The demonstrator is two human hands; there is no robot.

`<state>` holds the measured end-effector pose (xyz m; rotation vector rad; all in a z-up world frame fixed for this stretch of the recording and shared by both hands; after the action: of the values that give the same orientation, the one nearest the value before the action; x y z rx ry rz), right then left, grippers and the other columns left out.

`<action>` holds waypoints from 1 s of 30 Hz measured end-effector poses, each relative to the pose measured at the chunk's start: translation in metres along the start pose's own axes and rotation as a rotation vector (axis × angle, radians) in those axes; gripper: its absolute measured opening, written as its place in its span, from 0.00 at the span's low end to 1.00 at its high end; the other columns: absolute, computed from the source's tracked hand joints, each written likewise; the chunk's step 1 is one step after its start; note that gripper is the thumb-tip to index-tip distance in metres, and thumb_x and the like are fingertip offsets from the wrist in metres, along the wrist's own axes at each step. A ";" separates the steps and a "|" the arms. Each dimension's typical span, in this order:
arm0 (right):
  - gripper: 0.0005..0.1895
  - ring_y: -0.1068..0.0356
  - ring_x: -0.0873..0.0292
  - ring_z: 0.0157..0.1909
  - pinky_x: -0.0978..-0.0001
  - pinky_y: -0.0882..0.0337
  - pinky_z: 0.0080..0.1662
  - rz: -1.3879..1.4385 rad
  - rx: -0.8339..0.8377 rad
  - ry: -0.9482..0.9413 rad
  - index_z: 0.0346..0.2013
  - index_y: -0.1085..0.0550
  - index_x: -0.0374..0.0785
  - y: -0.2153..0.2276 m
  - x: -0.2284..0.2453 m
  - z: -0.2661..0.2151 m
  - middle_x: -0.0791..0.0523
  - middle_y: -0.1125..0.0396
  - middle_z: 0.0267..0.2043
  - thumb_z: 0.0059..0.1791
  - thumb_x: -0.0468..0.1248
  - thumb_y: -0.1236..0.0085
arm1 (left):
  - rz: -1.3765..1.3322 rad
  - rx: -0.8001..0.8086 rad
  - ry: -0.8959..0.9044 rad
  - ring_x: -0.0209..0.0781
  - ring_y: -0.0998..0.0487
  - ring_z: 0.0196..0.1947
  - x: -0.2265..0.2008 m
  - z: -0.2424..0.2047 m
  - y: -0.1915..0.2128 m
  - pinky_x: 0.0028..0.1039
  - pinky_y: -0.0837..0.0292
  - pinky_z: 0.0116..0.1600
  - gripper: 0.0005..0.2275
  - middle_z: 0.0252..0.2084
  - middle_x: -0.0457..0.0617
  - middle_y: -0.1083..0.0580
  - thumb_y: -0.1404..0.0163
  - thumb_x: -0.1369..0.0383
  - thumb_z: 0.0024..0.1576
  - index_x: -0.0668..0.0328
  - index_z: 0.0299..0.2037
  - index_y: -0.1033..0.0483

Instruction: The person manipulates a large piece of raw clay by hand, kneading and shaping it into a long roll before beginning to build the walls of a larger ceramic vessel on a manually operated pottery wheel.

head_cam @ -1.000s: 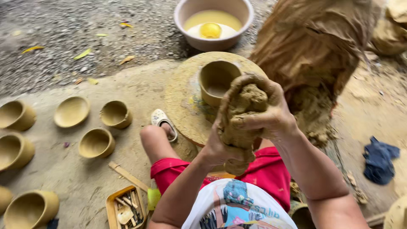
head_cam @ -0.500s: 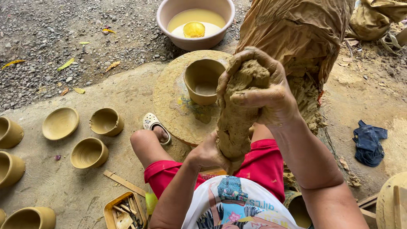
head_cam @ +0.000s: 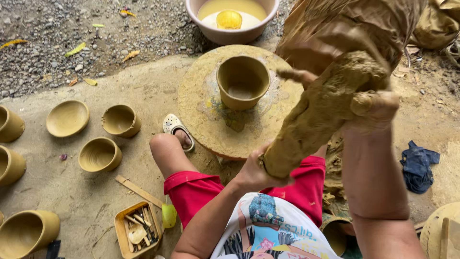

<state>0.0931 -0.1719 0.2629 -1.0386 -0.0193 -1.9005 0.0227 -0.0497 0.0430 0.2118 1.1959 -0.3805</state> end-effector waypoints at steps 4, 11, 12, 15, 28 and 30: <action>0.33 0.31 0.56 0.68 0.68 0.18 0.52 -0.452 -0.059 0.081 0.65 0.38 0.42 -0.009 0.027 -0.014 0.57 0.42 0.71 0.50 0.29 0.30 | 0.489 -0.331 -0.163 0.46 0.19 0.56 -0.008 0.005 0.018 0.33 0.21 0.61 0.41 0.56 0.57 0.21 0.28 0.67 0.49 0.53 0.72 0.38; 0.21 0.25 0.68 0.44 0.73 0.20 0.49 -0.877 0.054 0.061 0.46 0.24 0.38 -0.020 -0.026 -0.035 0.55 0.26 0.43 0.42 0.30 0.25 | 0.250 -0.203 -0.470 0.66 0.32 0.72 -0.080 0.018 0.025 0.49 0.29 0.74 0.70 0.76 0.71 0.45 0.27 0.65 0.35 0.45 0.80 0.77; 0.22 0.26 0.67 0.44 0.74 0.22 0.50 -0.794 0.069 0.021 0.46 0.24 0.37 -0.024 -0.031 -0.037 0.55 0.27 0.43 0.41 0.30 0.25 | -0.025 -0.135 -0.329 0.64 0.29 0.62 -0.073 0.032 0.024 0.49 0.27 0.62 0.71 0.72 0.71 0.41 0.24 0.65 0.35 0.42 0.80 0.78; 0.23 0.29 0.66 0.46 0.74 0.26 0.52 -0.602 0.096 -0.055 0.46 0.24 0.33 -0.035 -0.034 -0.035 0.55 0.28 0.44 0.39 0.28 0.23 | -0.360 -0.020 -0.164 0.58 0.25 0.50 -0.065 0.056 0.009 0.47 0.25 0.49 0.71 0.65 0.69 0.33 0.22 0.68 0.34 0.40 0.80 0.74; 0.25 0.27 0.65 0.48 0.71 0.23 0.54 -0.378 0.003 -0.071 0.47 0.24 0.35 -0.024 -0.025 -0.013 0.56 0.29 0.46 0.39 0.25 0.22 | -0.578 0.040 0.046 0.49 0.21 0.44 -0.001 0.044 -0.011 0.42 0.16 0.39 0.44 0.54 0.56 0.29 0.33 0.81 0.41 0.65 0.69 0.47; 0.25 0.27 0.65 0.48 0.70 0.23 0.54 -0.364 -0.008 -0.089 0.48 0.24 0.35 -0.020 -0.024 -0.010 0.56 0.29 0.45 0.39 0.25 0.23 | -0.547 0.083 0.027 0.49 0.21 0.40 0.005 0.045 -0.011 0.42 0.17 0.38 0.43 0.51 0.57 0.28 0.32 0.81 0.41 0.64 0.68 0.45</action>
<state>0.0771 -0.1478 0.2484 -1.1862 -0.2677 -2.1771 0.0584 -0.0767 0.0550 -0.0452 1.2571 -0.9076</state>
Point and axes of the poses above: each hand's wrist, its own z-axis towards the middle knuckle, its own y-axis out of the back of the hand, x = y × z, the point moved 8 cm from there along z, towards the middle knuckle
